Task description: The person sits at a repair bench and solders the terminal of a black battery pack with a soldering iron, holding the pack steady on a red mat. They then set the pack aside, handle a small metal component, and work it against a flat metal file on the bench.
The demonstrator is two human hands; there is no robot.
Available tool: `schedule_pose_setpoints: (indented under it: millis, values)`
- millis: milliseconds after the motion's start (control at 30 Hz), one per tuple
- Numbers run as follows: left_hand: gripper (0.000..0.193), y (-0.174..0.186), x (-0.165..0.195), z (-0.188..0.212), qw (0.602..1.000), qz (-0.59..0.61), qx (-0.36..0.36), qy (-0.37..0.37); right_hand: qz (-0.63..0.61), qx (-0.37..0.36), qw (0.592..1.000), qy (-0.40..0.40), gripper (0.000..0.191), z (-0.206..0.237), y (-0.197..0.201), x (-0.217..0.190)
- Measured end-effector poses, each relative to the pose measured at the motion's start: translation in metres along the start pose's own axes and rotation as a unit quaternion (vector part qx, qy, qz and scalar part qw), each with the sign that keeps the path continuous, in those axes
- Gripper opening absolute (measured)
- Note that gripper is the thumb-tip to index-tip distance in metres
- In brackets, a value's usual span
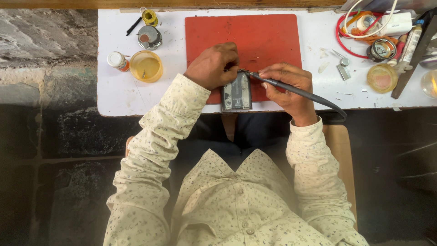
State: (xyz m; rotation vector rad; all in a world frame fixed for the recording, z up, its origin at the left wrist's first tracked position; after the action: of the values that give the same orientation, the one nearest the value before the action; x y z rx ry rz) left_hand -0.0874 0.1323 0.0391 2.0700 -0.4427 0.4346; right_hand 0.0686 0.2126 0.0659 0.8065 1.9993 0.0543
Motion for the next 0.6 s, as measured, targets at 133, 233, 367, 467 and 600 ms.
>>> schedule_pose_setpoints:
  millis: [133,233,367,467,600]
  values:
    - [0.008,0.000,0.001,0.001,1.000,0.000,0.003,0.001,0.014,0.002,1.000,-0.007,0.021,0.001,0.000,0.000]
    - [0.008,0.001,0.001,0.000,1.000,-0.001,0.002,0.000,0.019,-0.002,1.000,0.007,0.021,0.000,0.000,-0.002]
    - [0.008,-0.001,0.001,-0.001,1.000,0.003,-0.003,0.014,0.007,-0.005,1.000,-0.001,0.022,0.002,0.001,0.003]
    - [0.008,0.001,0.002,-0.001,1.000,0.003,-0.003,0.017,-0.003,0.004,1.000,-0.004,0.019,0.003,0.003,0.007]
    - [0.010,0.001,0.001,0.000,1.000,0.001,-0.009,0.028,-0.101,0.054,0.991,-0.068,0.017,0.007,0.015,0.022]
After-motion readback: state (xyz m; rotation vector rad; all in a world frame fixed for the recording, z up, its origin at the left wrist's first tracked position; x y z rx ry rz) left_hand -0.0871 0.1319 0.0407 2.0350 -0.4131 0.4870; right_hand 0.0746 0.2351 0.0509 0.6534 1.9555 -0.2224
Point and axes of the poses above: each hand's wrist, its own z-axis away from the middle knuckle, its own y-axis out of the back of the hand, x = y × z, the point moved 9 cm from there along -z, towards the middle knuckle, and after that the axes turned 9 degrees about -z, right-handed, at the moved point
